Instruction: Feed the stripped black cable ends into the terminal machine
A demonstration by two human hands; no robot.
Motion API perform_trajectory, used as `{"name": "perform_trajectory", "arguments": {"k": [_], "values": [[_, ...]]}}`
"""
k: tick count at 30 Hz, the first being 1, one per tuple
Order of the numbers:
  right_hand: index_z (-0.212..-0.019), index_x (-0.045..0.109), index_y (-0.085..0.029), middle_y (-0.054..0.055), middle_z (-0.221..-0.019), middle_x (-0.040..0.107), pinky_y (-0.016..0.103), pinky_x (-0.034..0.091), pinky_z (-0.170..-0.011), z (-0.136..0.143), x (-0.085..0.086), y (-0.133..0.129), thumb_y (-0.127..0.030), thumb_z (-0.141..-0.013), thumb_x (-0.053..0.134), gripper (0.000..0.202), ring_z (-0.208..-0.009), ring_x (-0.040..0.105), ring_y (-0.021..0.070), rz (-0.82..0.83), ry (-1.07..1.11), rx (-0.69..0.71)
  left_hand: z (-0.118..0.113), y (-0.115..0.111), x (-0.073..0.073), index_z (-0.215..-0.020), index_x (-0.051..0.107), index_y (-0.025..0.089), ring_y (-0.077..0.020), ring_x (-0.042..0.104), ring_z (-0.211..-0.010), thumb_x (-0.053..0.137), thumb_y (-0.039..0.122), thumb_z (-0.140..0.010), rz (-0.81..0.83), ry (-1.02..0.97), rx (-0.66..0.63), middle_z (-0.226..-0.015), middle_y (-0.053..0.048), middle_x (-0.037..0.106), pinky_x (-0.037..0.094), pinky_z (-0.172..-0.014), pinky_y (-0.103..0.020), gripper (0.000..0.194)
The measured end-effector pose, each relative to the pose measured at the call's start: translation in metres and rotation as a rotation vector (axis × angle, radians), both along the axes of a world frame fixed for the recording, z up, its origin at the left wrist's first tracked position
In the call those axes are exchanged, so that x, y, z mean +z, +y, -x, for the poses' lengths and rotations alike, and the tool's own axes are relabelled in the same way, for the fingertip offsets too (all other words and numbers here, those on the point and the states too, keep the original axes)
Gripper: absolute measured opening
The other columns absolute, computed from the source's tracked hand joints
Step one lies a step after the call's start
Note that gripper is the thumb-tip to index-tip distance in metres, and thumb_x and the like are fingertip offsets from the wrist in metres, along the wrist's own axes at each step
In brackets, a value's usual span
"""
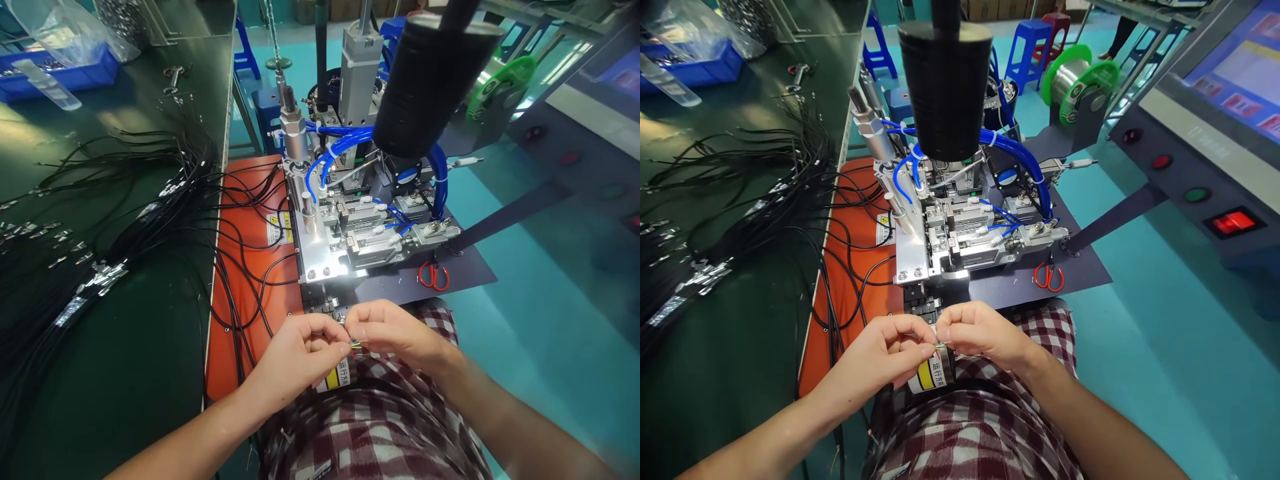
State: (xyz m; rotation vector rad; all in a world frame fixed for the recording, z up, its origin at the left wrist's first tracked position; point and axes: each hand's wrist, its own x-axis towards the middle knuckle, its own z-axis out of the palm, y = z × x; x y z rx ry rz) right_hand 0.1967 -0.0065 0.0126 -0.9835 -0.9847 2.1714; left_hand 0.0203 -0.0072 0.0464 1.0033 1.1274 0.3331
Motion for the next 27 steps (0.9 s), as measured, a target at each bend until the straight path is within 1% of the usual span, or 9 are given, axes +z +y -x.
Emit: {"name": "perform_trajectory", "arguments": {"k": [4,10,14,17,19,21,23,25,27], "values": [[-0.068,0.057,-0.017,-0.008,-0.051,0.037,0.021,0.016,-0.042,-0.001,0.002,0.000,-0.041,-0.075,0.067,0.028,-0.045,0.024,0.0067,-0.088,-0.065,-0.014,0.000,-0.002,-0.003,-0.072,0.058,0.014,-0.0035,0.032,-0.035,0.063,0.028,-0.073,-0.046,0.004,0.054,-0.039,0.010,0.039,0.023,-0.037,-0.016,0.015],[-0.077,0.063,-0.017,-0.001,-0.066,0.058,0.022,0.030,-0.043,0.004,0.003,-0.009,-0.040,-0.083,0.061,0.024,-0.045,0.040,0.0079,-0.233,-0.258,-0.253,0.001,-0.004,-0.008,-0.073,0.056,0.015,-0.0027,0.027,-0.035,0.064,0.034,-0.074,-0.042,-0.038,0.187,-0.037,0.011,0.037,0.021,-0.036,-0.015,0.021],[-0.082,0.067,-0.018,-0.001,-0.060,0.057,0.023,0.032,-0.042,0.016,0.000,-0.021,-0.036,-0.080,0.065,0.018,-0.046,0.043,0.0103,-0.270,-0.407,-0.351,0.001,-0.004,-0.011,-0.072,0.055,0.015,-0.0022,0.026,-0.034,0.064,0.035,-0.075,-0.040,-0.054,0.211,-0.036,0.011,0.036,0.020,-0.035,-0.014,0.023],[-0.078,0.066,-0.019,-0.001,-0.063,0.058,0.024,0.037,-0.048,0.022,0.000,-0.026,-0.027,-0.084,0.062,0.010,-0.052,0.047,0.0122,-0.471,-0.526,-0.428,0.001,-0.003,-0.013,-0.072,0.055,0.015,-0.0021,0.025,-0.033,0.065,0.036,-0.075,-0.034,-0.061,0.220,-0.036,0.011,0.037,0.021,-0.034,-0.013,0.023],[-0.077,0.063,-0.019,0.001,-0.070,0.060,0.027,0.040,-0.057,0.024,0.001,-0.027,-0.021,-0.087,0.057,0.012,-0.060,0.051,0.0140,-0.682,-0.606,-0.455,0.001,-0.002,-0.014,-0.071,0.054,0.015,-0.0021,0.025,-0.033,0.065,0.036,-0.075,-0.036,-0.065,0.228,-0.035,0.011,0.037,0.022,-0.033,-0.013,0.024],[-0.077,0.061,-0.019,0.002,-0.075,0.060,0.028,0.041,-0.063,0.024,0.001,-0.026,-0.019,-0.088,0.054,0.013,-0.067,0.054,0.0156,-0.797,-0.645,-0.450,0.001,-0.002,-0.014,-0.071,0.054,0.016,-0.0021,0.025,-0.032,0.065,0.037,-0.075,-0.042,-0.071,0.234,-0.035,0.011,0.037,0.022,-0.033,-0.013,0.024],[-0.077,0.058,-0.019,0.001,-0.071,0.057,0.026,0.041,-0.058,0.025,0.000,-0.025,-0.021,-0.089,0.053,0.013,-0.063,0.053,0.0146,-0.703,-0.585,-0.430,0.001,-0.001,-0.014,-0.071,0.053,0.016,-0.0022,0.025,-0.031,0.064,0.037,-0.075,-0.047,-0.073,0.240,-0.035,0.011,0.037,0.021,-0.032,-0.013,0.024],[-0.076,0.055,-0.020,-0.003,-0.062,0.051,0.023,0.038,-0.049,0.027,-0.002,-0.022,-0.026,-0.089,0.054,0.015,-0.052,0.048,0.0117,-0.494,-0.448,-0.410,0.001,-0.001,-0.014,-0.070,0.053,0.016,-0.0022,0.026,-0.031,0.064,0.037,-0.075,-0.051,-0.067,0.246,-0.035,0.011,0.037,0.021,-0.032,-0.013,0.024],[-0.075,0.053,-0.020,-0.005,-0.059,0.046,0.021,0.034,-0.043,0.029,-0.005,-0.021,-0.031,-0.088,0.056,0.017,-0.046,0.042,0.0093,-0.344,-0.315,-0.411,0.001,-0.001,-0.013,-0.070,0.053,0.016,-0.0021,0.026,-0.031,0.064,0.037,-0.075,-0.054,-0.060,0.250,-0.035,0.011,0.038,0.021,-0.031,-0.012,0.024]]}}
